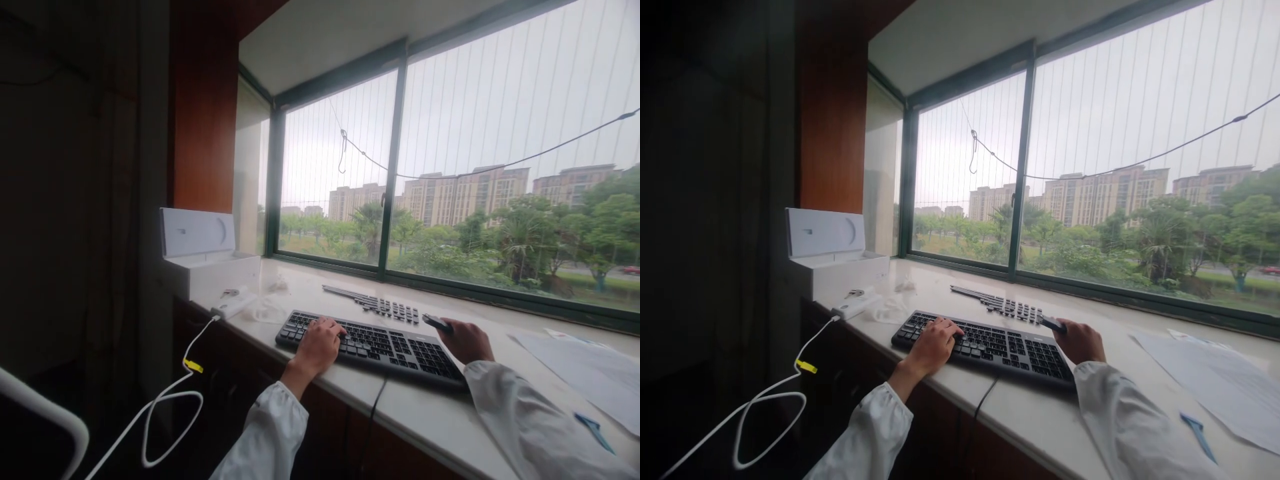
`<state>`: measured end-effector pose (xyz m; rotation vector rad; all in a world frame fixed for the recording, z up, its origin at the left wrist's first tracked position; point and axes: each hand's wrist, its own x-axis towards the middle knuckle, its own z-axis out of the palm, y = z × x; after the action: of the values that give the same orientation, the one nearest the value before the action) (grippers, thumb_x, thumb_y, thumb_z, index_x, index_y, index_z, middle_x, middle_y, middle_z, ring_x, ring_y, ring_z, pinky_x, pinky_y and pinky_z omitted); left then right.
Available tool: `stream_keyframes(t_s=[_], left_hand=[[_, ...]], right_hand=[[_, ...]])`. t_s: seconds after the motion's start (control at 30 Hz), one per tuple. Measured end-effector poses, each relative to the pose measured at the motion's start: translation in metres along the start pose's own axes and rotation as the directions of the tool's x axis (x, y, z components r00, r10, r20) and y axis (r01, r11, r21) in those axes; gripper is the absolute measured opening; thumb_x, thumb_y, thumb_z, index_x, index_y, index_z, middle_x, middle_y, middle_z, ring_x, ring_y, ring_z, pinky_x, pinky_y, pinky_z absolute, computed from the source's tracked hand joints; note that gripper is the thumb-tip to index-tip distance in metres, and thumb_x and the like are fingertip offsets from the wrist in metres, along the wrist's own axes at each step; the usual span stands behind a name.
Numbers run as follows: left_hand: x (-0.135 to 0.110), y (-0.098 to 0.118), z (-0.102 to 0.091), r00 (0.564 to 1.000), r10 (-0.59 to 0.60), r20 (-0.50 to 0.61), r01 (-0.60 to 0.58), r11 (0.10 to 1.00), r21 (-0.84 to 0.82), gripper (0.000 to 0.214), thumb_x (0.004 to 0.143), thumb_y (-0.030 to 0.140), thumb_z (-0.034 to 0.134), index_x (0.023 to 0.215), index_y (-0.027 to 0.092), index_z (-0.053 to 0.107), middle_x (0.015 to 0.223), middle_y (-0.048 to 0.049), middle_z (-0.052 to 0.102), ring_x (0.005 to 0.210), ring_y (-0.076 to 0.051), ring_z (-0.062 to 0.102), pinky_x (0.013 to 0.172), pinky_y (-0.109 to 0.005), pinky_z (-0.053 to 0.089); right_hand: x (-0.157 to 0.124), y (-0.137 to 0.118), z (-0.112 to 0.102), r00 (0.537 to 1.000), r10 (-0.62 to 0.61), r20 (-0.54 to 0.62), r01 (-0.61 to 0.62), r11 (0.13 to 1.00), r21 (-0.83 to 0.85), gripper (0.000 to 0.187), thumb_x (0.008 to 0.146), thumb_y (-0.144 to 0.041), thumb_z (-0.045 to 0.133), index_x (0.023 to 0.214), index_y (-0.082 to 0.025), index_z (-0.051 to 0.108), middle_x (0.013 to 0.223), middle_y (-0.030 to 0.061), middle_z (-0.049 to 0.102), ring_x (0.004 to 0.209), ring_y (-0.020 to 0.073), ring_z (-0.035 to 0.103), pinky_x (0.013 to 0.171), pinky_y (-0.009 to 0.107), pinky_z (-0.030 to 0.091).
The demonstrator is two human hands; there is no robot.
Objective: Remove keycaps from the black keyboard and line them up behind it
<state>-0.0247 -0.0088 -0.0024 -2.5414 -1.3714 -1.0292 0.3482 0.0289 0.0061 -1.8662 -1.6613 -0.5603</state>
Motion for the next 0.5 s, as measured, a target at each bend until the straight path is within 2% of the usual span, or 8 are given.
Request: stream_keyframes(t_s=[0.1, 0.17, 0.2, 0.27, 0.3, 0.37, 0.43, 0.5], left_hand=[[0.0, -0.001, -0.002, 0.999, 0.005, 0.031, -0.005, 1.0, -0.02, 0.03, 0.09, 0.018, 0.041, 0.103, 0.027, 0.066, 0.108, -0.0014, 0.065, 0.106, -0.019, 0.052, 0.096, -0.037, 0.037], [0.001, -0.001, -0.004, 0.998, 0.009, 0.059, -0.007, 1.0, -0.027, 0.031, 0.09, 0.019, 0.04, 0.105, 0.027, 0.066, 0.11, -0.0017, 0.065, 0.107, -0.02, 0.052, 0.097, -0.037, 0.037], [0.001, -0.001, -0.005, 0.997, 0.011, 0.072, -0.009, 1.0, -0.028, 0.032, 0.091, 0.019, 0.039, 0.106, 0.027, 0.066, 0.111, -0.002, 0.065, 0.108, -0.02, 0.052, 0.097, -0.037, 0.037], [0.001, -0.001, -0.006, 0.996, 0.013, 0.089, -0.011, 1.0, -0.026, 0.033, 0.091, 0.019, 0.039, 0.108, 0.028, 0.066, 0.113, -0.0022, 0.064, 0.109, -0.02, 0.051, 0.097, -0.037, 0.037], [0.002, -0.001, -0.007, 0.995, 0.012, 0.095, -0.01, 1.0, -0.022, 0.034, 0.091, 0.019, 0.038, 0.109, 0.028, 0.065, 0.114, -0.0023, 0.064, 0.109, -0.02, 0.051, 0.097, -0.037, 0.037], [0.002, -0.001, -0.007, 0.994, 0.008, 0.105, -0.007, 1.0, -0.009, 0.034, 0.091, 0.018, 0.038, 0.11, 0.027, 0.065, 0.115, -0.0028, 0.063, 0.109, -0.02, 0.051, 0.098, -0.037, 0.037], [0.002, -0.002, -0.007, 0.993, 0.011, 0.116, -0.013, 1.0, 0.011, 0.033, 0.091, 0.019, 0.038, 0.11, 0.026, 0.064, 0.116, -0.0034, 0.063, 0.11, -0.021, 0.051, 0.098, -0.038, 0.037], [0.003, -0.003, -0.006, 0.992, 0.02, 0.128, -0.025, 0.999, 0.034, 0.033, 0.092, 0.02, 0.037, 0.111, 0.026, 0.063, 0.117, -0.0034, 0.063, 0.111, -0.021, 0.05, 0.098, -0.038, 0.037]], right_hand=[[0.006, -0.028, -0.01, 0.989, 0.085, -0.118, -0.058, 0.975, 0.217, 0.032, 0.08, -0.044, 0.051, 0.068, -0.02, 0.069, 0.063, 0.0097, 0.065, 0.061, 0.0223, 0.058, 0.059, 0.031, 0.034], [0.01, -0.06, -0.017, 0.951, 0.272, -0.145, -0.182, 0.877, 0.445, 0.042, 0.079, -0.051, 0.05, 0.053, -0.019, 0.057, 0.051, 0.0079, 0.057, 0.054, 0.0195, 0.053, 0.054, 0.03, 0.034], [0.011, -0.08, -0.02, 0.92, 0.377, -0.111, -0.248, 0.777, 0.578, 0.044, 0.078, -0.054, 0.051, 0.051, -0.019, 0.052, 0.047, 0.006, 0.053, 0.05, 0.0177, 0.05, 0.051, 0.03, 0.032], [0.011, -0.123, -0.022, 0.868, 0.496, 0.02, -0.288, 0.471, 0.834, 0.039, 0.076, -0.053, 0.054, 0.054, -0.022, 0.045, 0.045, 0.0012, 0.048, 0.044, 0.0139, 0.043, 0.045, 0.028, 0.032], [0.01, -0.145, -0.021, 0.854, 0.511, 0.1, -0.28, 0.289, 0.916, 0.036, 0.075, -0.05, 0.055, 0.056, -0.023, 0.042, 0.045, -0.0012, 0.045, 0.041, 0.0121, 0.04, 0.042, 0.027, 0.032], [0.008, -0.184, -0.016, 0.848, 0.469, 0.245, -0.285, 0.014, 0.958, 0.033, 0.073, -0.043, 0.059, 0.058, -0.024, 0.036, 0.044, -0.0058, 0.038, 0.037, 0.0088, 0.033, 0.038, 0.024, 0.029], [0.006, -0.215, -0.006, 0.828, 0.421, 0.371, -0.338, -0.154, 0.929, 0.034, 0.071, -0.037, 0.061, 0.059, -0.024, 0.032, 0.042, -0.0086, 0.031, 0.035, 0.0066, 0.026, 0.034, 0.022, 0.023], [0.002, -0.235, 0.004, 0.793, 0.393, 0.466, -0.394, -0.253, 0.883, 0.033, 0.072, -0.033, 0.059, 0.059, -0.024, 0.03, 0.041, -0.01, 0.028, 0.034, 0.0054, 0.023, 0.032, 0.02, 0.021]])
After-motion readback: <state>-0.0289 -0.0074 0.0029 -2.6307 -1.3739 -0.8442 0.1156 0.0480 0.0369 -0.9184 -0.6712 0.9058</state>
